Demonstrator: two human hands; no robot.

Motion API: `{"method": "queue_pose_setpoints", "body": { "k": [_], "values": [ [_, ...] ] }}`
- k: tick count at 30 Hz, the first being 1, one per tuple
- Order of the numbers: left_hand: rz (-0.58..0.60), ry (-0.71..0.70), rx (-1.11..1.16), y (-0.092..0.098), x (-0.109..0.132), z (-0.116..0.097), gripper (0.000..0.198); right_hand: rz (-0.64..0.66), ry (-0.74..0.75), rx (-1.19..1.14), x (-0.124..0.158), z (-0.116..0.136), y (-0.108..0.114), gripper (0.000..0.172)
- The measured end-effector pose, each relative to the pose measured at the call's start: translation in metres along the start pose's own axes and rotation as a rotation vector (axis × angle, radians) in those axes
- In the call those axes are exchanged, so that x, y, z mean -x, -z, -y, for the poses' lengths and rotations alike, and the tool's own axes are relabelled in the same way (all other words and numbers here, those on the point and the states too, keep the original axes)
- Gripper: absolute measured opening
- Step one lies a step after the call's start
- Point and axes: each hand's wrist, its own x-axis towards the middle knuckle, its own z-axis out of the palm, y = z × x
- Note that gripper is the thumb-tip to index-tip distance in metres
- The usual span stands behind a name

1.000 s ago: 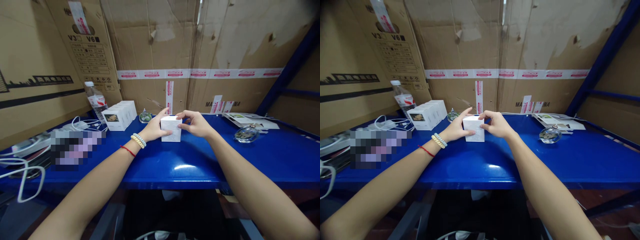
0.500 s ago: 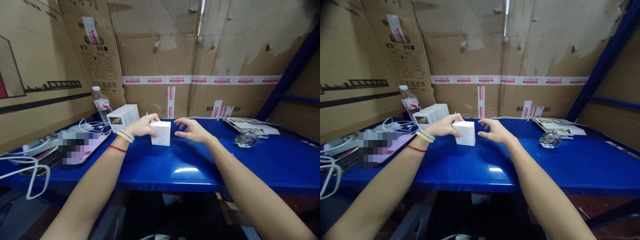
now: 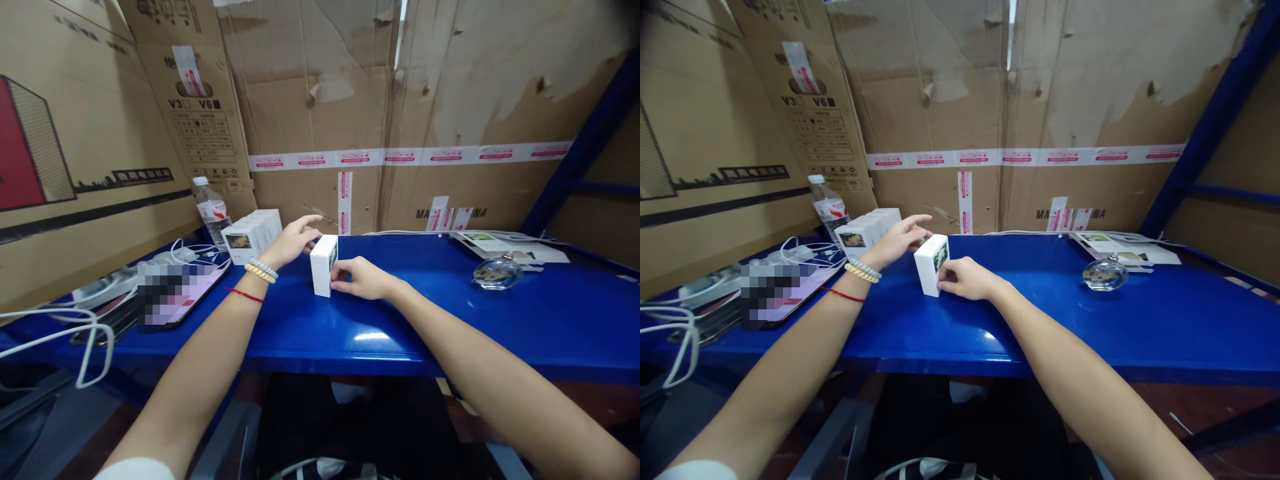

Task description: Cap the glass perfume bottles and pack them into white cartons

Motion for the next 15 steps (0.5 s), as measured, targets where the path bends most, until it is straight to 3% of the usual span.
{"method": "queue_pose_setpoints", "body": {
  "k": [2, 6, 8, 12, 14, 15],
  "values": [
    [0.066, 0.069, -0.073, 0.0, 0.005, -0.014, 0.053, 0.014, 0.017, -0.013, 0.0, 0.0, -0.001, 0.016],
    [0.163, 0.005, -0.612, 0.002, 0.014, -0.042, 0.056, 0.056, 0.022, 0.017, 0.002, 0.001, -0.001, 0.026],
    [0.185, -0.01, -0.772, 0.007, 0.015, -0.052, 0.056, 0.082, 0.01, 0.052, 0.003, 0.001, 0.001, 0.031],
    [0.261, 0.071, -0.895, 0.039, 0.015, -0.053, 0.07, 0.117, -0.041, 0.145, 0.004, 0.0, 0.008, 0.039],
    [0.279, 0.142, -0.887, 0.063, 0.017, -0.044, 0.052, 0.12, -0.075, 0.194, 0.004, 0.0, 0.011, 0.042],
    [0.196, 0.195, -0.874, 0.075, 0.018, -0.038, 0.044, 0.123, -0.087, 0.207, 0.005, 0.0, 0.013, 0.043]
  ]
}}
